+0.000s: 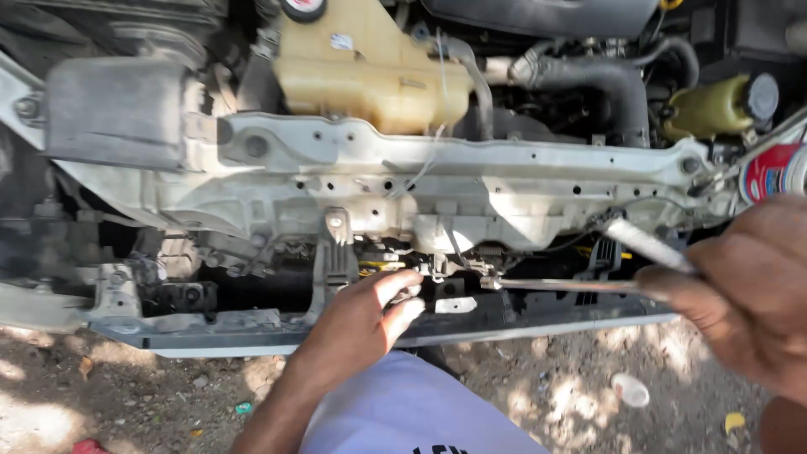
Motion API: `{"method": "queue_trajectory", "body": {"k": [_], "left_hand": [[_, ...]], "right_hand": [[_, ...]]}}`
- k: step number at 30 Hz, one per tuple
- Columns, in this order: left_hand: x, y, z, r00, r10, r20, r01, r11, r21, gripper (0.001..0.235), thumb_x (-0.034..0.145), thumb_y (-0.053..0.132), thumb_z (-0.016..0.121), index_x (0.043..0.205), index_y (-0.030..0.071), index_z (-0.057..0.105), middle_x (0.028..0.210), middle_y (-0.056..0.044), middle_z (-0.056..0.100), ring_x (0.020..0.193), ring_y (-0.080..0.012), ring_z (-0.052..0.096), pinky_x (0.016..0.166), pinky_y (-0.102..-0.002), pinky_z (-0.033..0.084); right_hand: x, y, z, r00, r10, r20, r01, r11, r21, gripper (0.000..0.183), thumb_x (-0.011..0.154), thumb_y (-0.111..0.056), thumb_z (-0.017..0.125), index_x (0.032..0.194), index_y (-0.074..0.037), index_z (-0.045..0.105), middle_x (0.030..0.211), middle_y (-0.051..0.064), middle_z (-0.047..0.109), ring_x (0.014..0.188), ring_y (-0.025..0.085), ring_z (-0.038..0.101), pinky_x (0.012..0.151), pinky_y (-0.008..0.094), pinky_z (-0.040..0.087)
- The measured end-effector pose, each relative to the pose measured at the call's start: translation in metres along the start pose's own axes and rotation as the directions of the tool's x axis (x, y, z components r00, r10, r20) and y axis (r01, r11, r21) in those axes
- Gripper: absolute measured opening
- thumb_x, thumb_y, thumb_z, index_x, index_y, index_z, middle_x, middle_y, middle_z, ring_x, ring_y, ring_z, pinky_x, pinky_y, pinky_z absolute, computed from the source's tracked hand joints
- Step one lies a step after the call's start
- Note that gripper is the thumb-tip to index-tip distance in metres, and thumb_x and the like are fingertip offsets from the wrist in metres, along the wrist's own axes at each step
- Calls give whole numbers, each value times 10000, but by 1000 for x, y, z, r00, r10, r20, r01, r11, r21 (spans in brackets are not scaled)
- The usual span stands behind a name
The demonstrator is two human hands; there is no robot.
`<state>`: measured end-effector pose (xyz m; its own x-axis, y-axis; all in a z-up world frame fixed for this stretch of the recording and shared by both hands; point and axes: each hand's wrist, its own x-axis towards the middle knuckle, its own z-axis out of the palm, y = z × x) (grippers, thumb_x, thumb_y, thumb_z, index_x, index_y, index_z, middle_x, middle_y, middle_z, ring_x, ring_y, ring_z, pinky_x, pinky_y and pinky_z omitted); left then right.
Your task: The person gathers bolts and nuts from containers in a workshop and carries them to a white car with an open hood. They place the containers on the car's frame and use a wrench to tighten bolts on the front radiator support area.
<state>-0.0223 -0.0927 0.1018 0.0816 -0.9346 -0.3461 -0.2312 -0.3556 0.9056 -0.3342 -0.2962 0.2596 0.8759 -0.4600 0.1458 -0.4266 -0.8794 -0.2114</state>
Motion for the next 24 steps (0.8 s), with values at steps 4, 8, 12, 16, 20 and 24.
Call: {"method": "queue_trajectory", "body": {"k": [4,8,12,16,20,24], "left_hand": [[25,-34,47,984,163,73,-168,983,69,363,920,152,658,1257,18,675,1204,-175,726,1081,-342,708,920,-384,555],[35,-64,83,979,105,173,-132,980,151,425,912,128,639,1313,-10,612,1179,-205,689,1035,-372,685,895,-428,541],[34,-81,104,962,217,164,-247,950,193,337,941,148,650,1230,-24,650,1144,-219,690,1021,-400,668,879,-451,535],[31,-63,93,985,76,157,-89,993,80,325,957,156,612,1237,0,661,1106,-189,707,989,-354,698,858,-419,556],[33,-58,91,987,26,160,-38,997,72,325,935,136,597,1221,-3,666,1100,-182,713,979,-342,707,858,-414,558],[35,-62,92,991,12,135,-18,999,41,314,932,104,586,1211,-6,679,1139,-181,733,1017,-326,714,886,-391,560]], "right_hand": [[-10,-30,12,998,13,66,-6,995,-98,270,831,-299,783,794,-40,715,656,80,597,593,220,570,547,380,441],[-8,-43,19,989,-3,151,26,989,-147,260,802,-294,814,702,-83,699,625,58,625,578,210,614,535,380,491],[-21,-46,44,994,100,39,-94,987,-127,280,813,-296,836,718,-92,669,638,33,605,576,170,593,513,339,496],[-46,-32,84,991,120,57,-110,982,-156,327,801,-340,877,758,-81,682,624,9,551,573,178,568,484,334,477],[-32,-30,104,976,200,84,-194,978,-81,259,775,-288,853,760,-123,654,673,5,524,618,180,577,479,328,478],[-23,-25,117,973,202,116,-203,979,1,260,703,-245,869,758,-106,656,705,33,556,639,229,610,485,365,502]]}}
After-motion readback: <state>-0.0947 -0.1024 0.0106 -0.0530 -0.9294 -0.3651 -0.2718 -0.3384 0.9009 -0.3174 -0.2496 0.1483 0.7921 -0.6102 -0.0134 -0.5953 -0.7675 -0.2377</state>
